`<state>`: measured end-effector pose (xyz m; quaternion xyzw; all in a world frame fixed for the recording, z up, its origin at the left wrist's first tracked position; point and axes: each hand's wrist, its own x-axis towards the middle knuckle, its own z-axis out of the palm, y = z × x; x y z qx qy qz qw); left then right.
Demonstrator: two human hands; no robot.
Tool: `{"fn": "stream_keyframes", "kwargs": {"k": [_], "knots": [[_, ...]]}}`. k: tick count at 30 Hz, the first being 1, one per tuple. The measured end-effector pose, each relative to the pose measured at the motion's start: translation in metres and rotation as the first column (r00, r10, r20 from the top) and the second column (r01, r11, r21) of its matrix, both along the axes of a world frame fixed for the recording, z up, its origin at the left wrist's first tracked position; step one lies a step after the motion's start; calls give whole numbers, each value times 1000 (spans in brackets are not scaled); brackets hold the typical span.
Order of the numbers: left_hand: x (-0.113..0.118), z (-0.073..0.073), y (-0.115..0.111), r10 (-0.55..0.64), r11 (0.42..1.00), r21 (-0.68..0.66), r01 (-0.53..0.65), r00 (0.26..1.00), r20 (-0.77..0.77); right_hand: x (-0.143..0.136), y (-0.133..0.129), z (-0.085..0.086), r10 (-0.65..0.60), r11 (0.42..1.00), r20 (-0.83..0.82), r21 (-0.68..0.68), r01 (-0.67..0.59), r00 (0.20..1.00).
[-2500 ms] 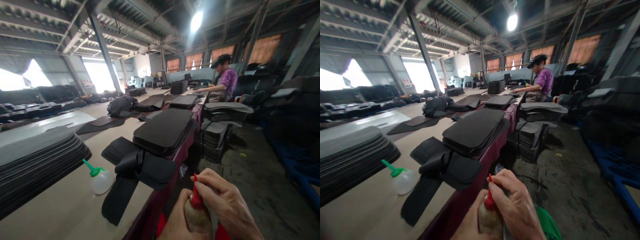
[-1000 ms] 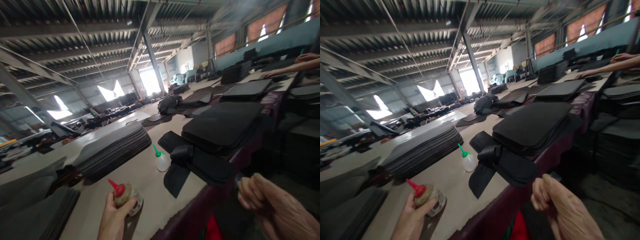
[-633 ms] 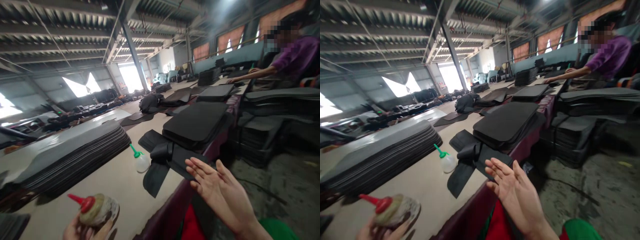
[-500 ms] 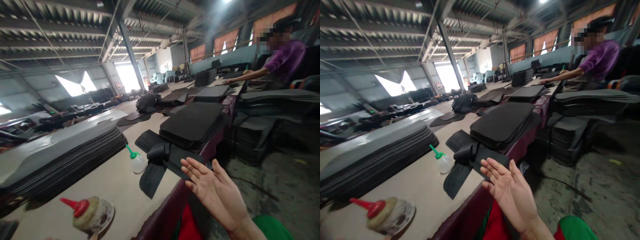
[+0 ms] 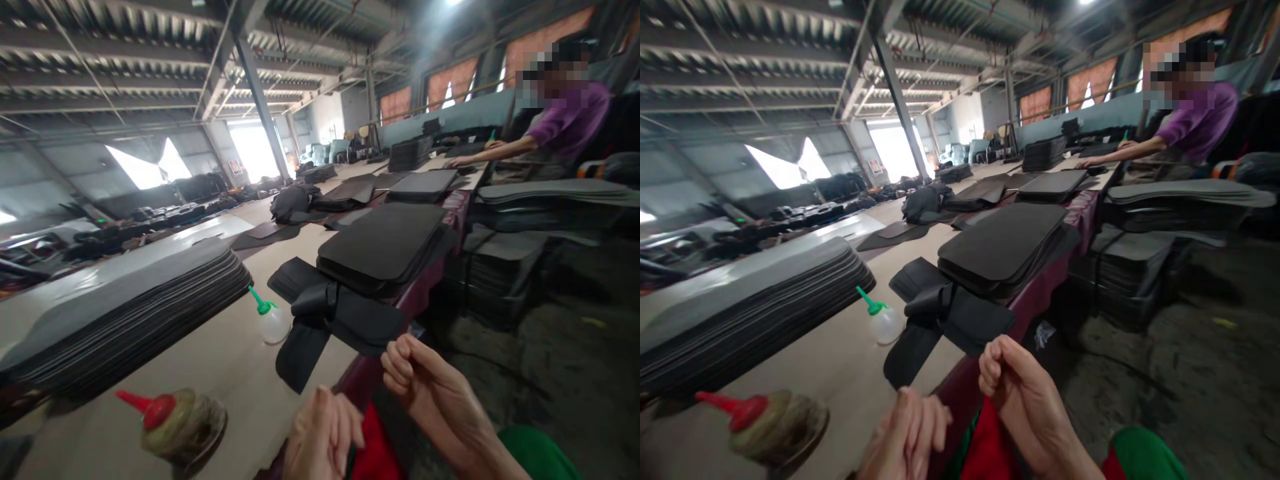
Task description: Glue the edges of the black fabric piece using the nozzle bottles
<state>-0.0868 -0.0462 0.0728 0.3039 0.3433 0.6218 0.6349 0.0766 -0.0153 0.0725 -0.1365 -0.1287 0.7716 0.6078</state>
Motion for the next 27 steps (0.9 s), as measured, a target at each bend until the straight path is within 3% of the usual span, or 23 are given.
{"fn": "stream_keyframes", "kwargs": {"k": [1,3,5,7,13,15,18,20,22,25,27], "knots": [[6,6,6,-126,990,-45,135,979,161,1,-1,-1,-7,1000,0,-23,7,1000],[12,17,16,-268,935,-115,336,879,394,5,-2,-3,-37,995,-4,-97,36,999],[11,22,23,-324,900,-84,428,784,529,8,-2,-6,-79,986,12,-149,80,997],[9,23,28,-343,897,-32,440,742,576,10,-1,-9,-109,977,83,-174,122,991],[8,22,35,-349,898,-4,440,717,603,7,-3,-16,-115,972,356,-154,180,927],[7,21,36,-320,907,-29,420,735,598,4,-3,-14,-111,984,394,-88,157,913],[6,14,33,-222,935,-134,327,838,499,1,3,-9,-147,987,486,15,160,861],[4,4,32,-132,964,-164,209,912,388,-1,12,-4,-212,977,627,116,179,750],[2,-8,32,-60,984,-134,114,934,353,-6,27,1,-298,954,782,251,161,548],[-4,-22,34,-25,990,-118,72,933,360,-22,54,10,-435,896,886,443,-21,163],[-9,-28,36,-33,990,-115,76,941,336,-36,74,17,-527,839,850,518,-168,-11]]}}
